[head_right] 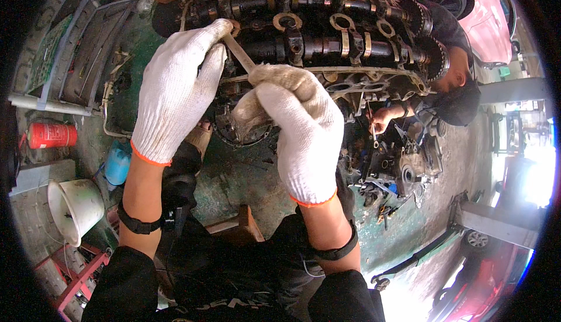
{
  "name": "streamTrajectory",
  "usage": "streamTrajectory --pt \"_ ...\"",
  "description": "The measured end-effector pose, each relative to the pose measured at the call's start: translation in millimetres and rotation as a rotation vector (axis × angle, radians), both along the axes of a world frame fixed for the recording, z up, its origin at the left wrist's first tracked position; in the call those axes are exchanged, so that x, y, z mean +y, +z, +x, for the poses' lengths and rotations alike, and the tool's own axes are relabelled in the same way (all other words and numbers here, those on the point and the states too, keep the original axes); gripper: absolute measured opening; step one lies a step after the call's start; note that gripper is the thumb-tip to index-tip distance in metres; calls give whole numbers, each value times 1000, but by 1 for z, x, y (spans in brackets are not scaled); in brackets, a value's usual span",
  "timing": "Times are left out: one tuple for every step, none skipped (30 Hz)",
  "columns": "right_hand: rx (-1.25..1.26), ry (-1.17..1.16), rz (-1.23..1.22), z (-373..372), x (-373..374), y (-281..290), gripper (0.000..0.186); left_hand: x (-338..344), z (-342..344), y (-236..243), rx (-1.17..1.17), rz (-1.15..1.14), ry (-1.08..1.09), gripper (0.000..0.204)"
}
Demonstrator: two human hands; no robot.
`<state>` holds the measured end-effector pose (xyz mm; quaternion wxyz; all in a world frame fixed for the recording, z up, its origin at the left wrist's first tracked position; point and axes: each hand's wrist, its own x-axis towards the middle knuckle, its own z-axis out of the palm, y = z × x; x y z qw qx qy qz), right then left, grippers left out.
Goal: The person uses a wrench to tighten bolts on a disassembled engine block. They repeatedly adjust the wrench and apply torque to secure components within the engine assembly.
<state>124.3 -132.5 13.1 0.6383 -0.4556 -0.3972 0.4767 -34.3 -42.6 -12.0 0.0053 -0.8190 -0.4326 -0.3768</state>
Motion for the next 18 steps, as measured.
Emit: streamTrajectory --pt "68 -13 -17 2 1 -2 21 0 0 0 10 -5 8 26" --pt "136 -26 -35 3 3 -4 21 0 0 0 20 -8 14 26" --pt "213 -36 -37 4 3 -6 22 0 0 1 29 -11 20 26" --pt "202 -63 -35 4 4 -8 22 0 0 1 26 -5 21 26" --pt "200 -88 -17 4 5 -10 23 0 0 1 24 1 21 25" --pt "179 -120 -15 5 5 -10 24 0 1 1 28 -8 28 25" --pt "187 -133 -30 5 6 -10 24 0 1 1 24 -6 27 25" --pt "194 -92 7 5 6 -10 23 0 1 1 26 -20 32 24" --pt "196 -43 -23 6 6 -9 23 -1 1 1 33 -31 37 24" --pt "207 -19 -39 7 6 -7 22 -1 1 1 27 -30 32 24" --pt "142 40 -3 6 6 -6 21 -1 1 0 25 -26 28 24" --pt "87 75 46 4 5 -5 20 0 1 0 23 -21 24 25" --pt "124 143 -102 4 4 -3 18 0 0 -1 20 -19 21 25" --pt "45 202 -127 1 3 -2 18 1 -1 -2 17 -16 18 26" --pt "3 282 -132 -3 2 -2 16 1 -2 -2 17 -12 13 27" --pt "-31 340 -148 -7 0 -2 16 2 -3 -3 15 -22 15 28" --pt "-24 372 -197 -12 -1 -3 15 3 -3 -3 16 -31 13 28" --pt "5 419 -206 -16 -2 -3 16 3 -4 -4 17 -39 16 29"
